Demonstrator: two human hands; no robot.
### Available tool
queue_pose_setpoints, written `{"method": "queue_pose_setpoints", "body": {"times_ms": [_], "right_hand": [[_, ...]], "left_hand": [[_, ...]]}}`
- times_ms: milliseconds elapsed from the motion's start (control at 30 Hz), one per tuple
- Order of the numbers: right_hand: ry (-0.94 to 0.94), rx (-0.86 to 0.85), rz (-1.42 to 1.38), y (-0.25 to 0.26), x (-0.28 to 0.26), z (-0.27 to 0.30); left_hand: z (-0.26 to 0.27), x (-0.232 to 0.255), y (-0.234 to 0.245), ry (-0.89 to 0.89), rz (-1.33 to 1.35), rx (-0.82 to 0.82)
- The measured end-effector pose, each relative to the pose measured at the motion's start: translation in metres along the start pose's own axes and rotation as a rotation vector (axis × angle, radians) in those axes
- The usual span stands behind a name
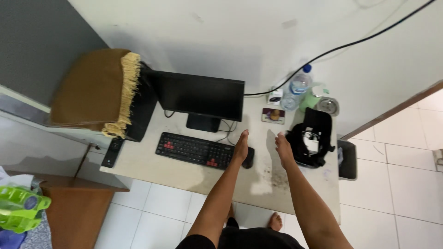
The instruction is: The recorder organizes a workspace by plugging in a monitor, arranging peripherals, packing cables, folding a cloth, and sorting items into organizer trays.
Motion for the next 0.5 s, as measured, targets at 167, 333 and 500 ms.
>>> {"method": "queue_pose_setpoints", "body": {"times_ms": [167,333,500], "right_hand": [[-0.005,-0.006,-0.043,-0.059,0.020,0.005],[-0.005,-0.025,-0.057,-0.112,0.041,0.006],[0.015,-0.076,-0.075,-0.146,0.048,0.017]], "left_hand": [[0.008,-0.004,0.066,0.008,-0.020,0.000],[0.017,-0.017,0.121,-0.018,-0.031,0.001],[0.059,0.054,0.157,0.236,0.066,0.080]]}}
Point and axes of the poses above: each hand's wrist, its own z-axis away from the middle knuckle, its own y-axis out of the back of the hand, x = y × z, the point moved 7 cm from there along -z, towards the middle knuckle, and after that the axes turned 13 degrees about -y, right-handed, at the moved point
